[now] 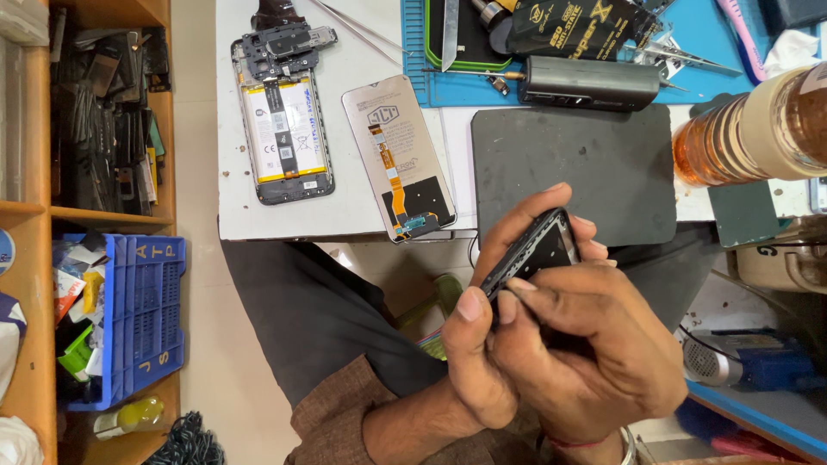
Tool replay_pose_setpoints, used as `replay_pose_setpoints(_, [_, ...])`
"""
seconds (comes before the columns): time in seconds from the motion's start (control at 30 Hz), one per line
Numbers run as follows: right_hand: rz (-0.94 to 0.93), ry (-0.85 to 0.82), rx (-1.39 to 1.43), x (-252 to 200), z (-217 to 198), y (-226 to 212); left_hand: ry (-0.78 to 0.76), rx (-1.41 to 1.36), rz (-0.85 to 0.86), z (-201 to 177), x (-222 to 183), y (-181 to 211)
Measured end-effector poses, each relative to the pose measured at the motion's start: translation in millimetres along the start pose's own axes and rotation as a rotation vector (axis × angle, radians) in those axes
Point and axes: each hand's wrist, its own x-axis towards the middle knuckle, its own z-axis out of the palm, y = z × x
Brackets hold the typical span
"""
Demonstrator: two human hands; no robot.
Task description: The person uses a power screwdriver to remove screws from the back of a disassembled smartphone. They then use their fingers to peel off a black adhesive strip from the phone's frame.
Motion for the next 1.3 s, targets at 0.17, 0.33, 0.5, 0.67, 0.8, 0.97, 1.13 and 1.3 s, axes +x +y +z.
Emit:
replay_pose_setpoints(0.17, [-0.001, 0.0, 0.072, 0.4, 2.1, 2.9, -0.006, -0.019, -0.013, -3.6, -1.2, -2.2])
replay_pose_setpoints(0.33, [-0.172, -0.08, 0.053, 8.7, -2.4, 0.8, -0.046, 0.028, 0.006, -7.8, 0.4, -2.9])
replay_pose_setpoints(0.5, [-0.138, -0.074, 0.116, 9.3, -4.3, 3.9, -0.061, 0.042, -0.001, -5.9, 2.9, -3.3])
replay_pose_setpoints(0.67, [-0.001, -0.008, 0.094, -0.8, -3.2, 11.3, -0.087, 0.093, -0.048, -6.8, 7.2, -1.4])
replay_pose_setpoints(0.8, [-0.094, -0.047, 0.128, 4.5, -4.7, 13.2, -0.11, 0.116, -0.053, -8.5, 9.3, -1.3])
replay_pose_setpoints(0.97, [-0.204, -0.195, 0.072, 20.3, -18.1, 18.1, -0.212, 0.093, -0.149, -19.1, 13.0, 7.0])
replay_pose_setpoints(1.13, [-0.242, -0.283, 0.066, 37.5, -29.8, 28.1, -0.22, -0.094, -0.316, -18.1, 17.8, 10.3])
replay_pose_setpoints(1.3, [-0.184, -0.228, -0.016, 38.9, -32.0, 26.1, -0.167, -0.232, -0.504, -16.7, 22.4, 13.2])
